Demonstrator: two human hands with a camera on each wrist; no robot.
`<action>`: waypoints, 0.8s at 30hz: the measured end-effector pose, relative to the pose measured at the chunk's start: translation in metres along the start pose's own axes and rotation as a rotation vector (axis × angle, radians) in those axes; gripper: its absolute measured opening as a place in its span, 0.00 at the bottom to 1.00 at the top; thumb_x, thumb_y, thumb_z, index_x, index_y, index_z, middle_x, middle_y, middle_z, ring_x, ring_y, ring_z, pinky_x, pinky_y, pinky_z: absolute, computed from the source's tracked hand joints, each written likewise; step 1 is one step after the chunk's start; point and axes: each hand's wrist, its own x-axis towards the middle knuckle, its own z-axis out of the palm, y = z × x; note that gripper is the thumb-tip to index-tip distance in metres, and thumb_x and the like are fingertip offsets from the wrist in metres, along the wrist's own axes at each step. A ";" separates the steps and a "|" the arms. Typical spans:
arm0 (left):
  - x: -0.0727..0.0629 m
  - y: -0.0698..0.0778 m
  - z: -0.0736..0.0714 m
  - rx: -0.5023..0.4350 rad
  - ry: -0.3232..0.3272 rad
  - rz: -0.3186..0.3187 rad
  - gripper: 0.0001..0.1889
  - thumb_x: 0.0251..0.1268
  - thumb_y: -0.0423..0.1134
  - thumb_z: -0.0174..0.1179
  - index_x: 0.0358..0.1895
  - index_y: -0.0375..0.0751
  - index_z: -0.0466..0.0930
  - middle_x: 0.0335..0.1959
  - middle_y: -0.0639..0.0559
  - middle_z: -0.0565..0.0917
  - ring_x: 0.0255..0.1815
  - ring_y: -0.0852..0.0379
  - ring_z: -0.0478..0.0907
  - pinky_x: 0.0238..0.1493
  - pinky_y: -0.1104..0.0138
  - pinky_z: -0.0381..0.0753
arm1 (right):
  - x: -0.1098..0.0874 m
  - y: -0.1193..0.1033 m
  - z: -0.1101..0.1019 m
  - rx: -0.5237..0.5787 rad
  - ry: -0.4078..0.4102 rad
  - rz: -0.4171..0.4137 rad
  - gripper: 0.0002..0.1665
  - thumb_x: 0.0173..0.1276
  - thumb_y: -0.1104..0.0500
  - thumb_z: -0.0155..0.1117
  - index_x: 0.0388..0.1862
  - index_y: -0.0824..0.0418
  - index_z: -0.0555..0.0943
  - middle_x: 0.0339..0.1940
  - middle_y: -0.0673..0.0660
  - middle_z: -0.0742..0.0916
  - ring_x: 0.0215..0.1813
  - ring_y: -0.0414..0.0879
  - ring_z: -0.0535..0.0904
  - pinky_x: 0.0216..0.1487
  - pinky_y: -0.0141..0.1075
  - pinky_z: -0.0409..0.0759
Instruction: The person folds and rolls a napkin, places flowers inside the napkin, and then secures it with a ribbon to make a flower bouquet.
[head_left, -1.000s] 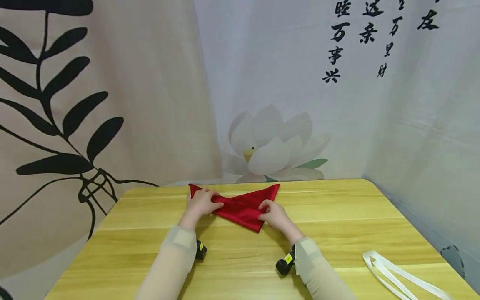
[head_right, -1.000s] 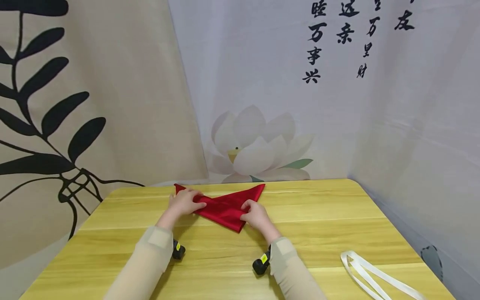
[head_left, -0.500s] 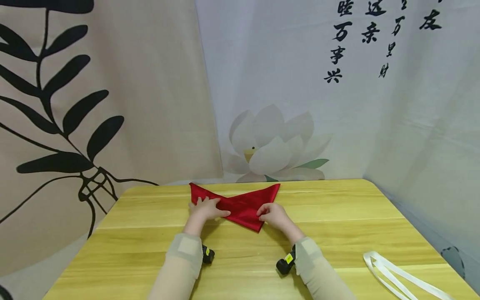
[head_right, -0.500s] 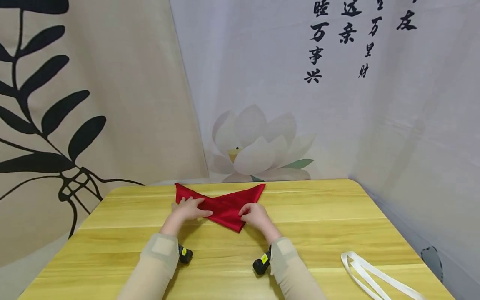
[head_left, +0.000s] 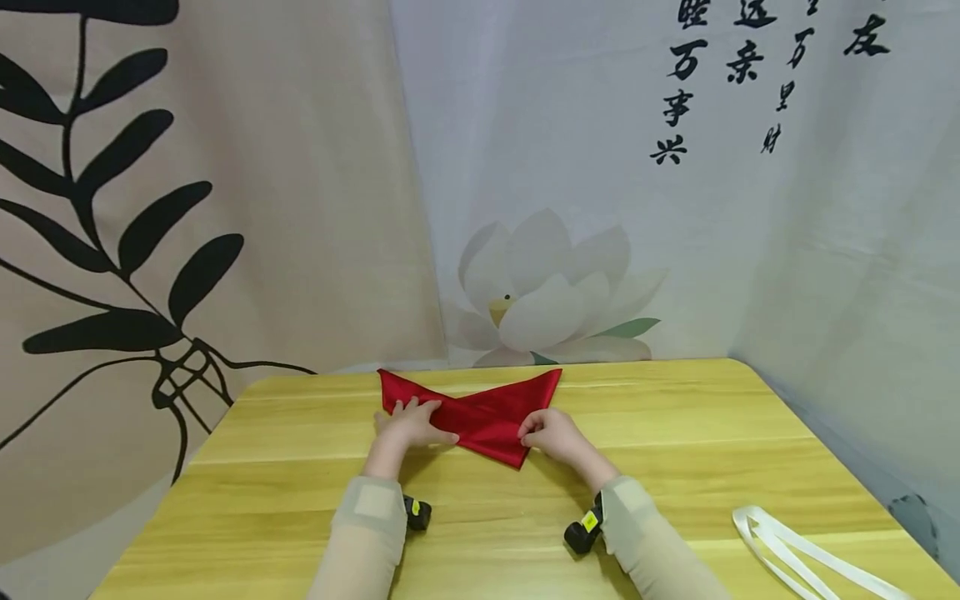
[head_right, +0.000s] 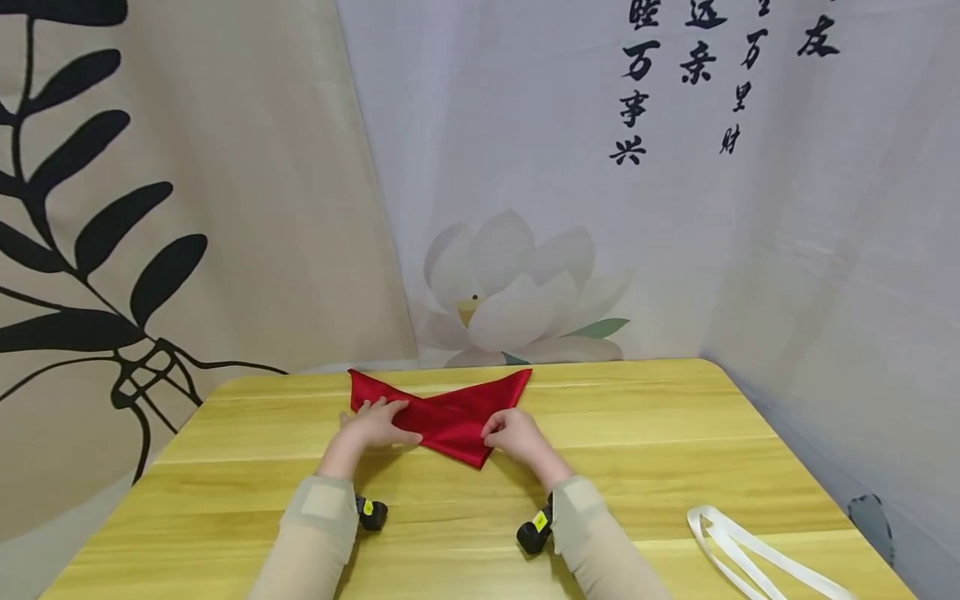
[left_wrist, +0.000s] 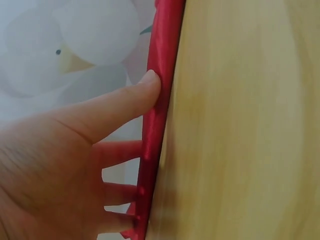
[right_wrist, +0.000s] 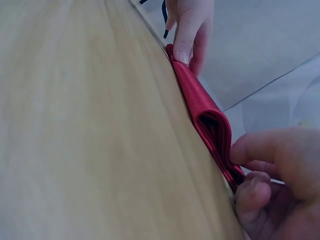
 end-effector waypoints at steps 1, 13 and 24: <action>0.000 -0.001 0.000 0.003 0.003 0.002 0.43 0.52 0.63 0.66 0.71 0.48 0.67 0.73 0.32 0.57 0.73 0.27 0.46 0.61 0.28 0.38 | 0.000 -0.001 0.001 0.000 0.000 -0.002 0.02 0.60 0.66 0.64 0.28 0.62 0.82 0.20 0.49 0.78 0.13 0.39 0.63 0.16 0.29 0.64; -0.001 -0.007 -0.002 -0.056 -0.011 0.001 0.37 0.63 0.62 0.58 0.72 0.48 0.65 0.74 0.34 0.54 0.74 0.30 0.42 0.63 0.31 0.34 | -0.004 -0.018 0.000 -0.038 0.040 -0.093 0.03 0.59 0.63 0.68 0.31 0.64 0.83 0.28 0.49 0.80 0.31 0.43 0.72 0.35 0.36 0.72; 0.000 -0.005 -0.001 -0.058 -0.002 -0.004 0.36 0.63 0.60 0.59 0.71 0.49 0.66 0.74 0.34 0.56 0.74 0.30 0.44 0.62 0.30 0.34 | -0.007 -0.020 0.000 -0.034 -0.122 -0.132 0.03 0.63 0.64 0.67 0.35 0.63 0.84 0.28 0.48 0.84 0.33 0.42 0.76 0.38 0.36 0.74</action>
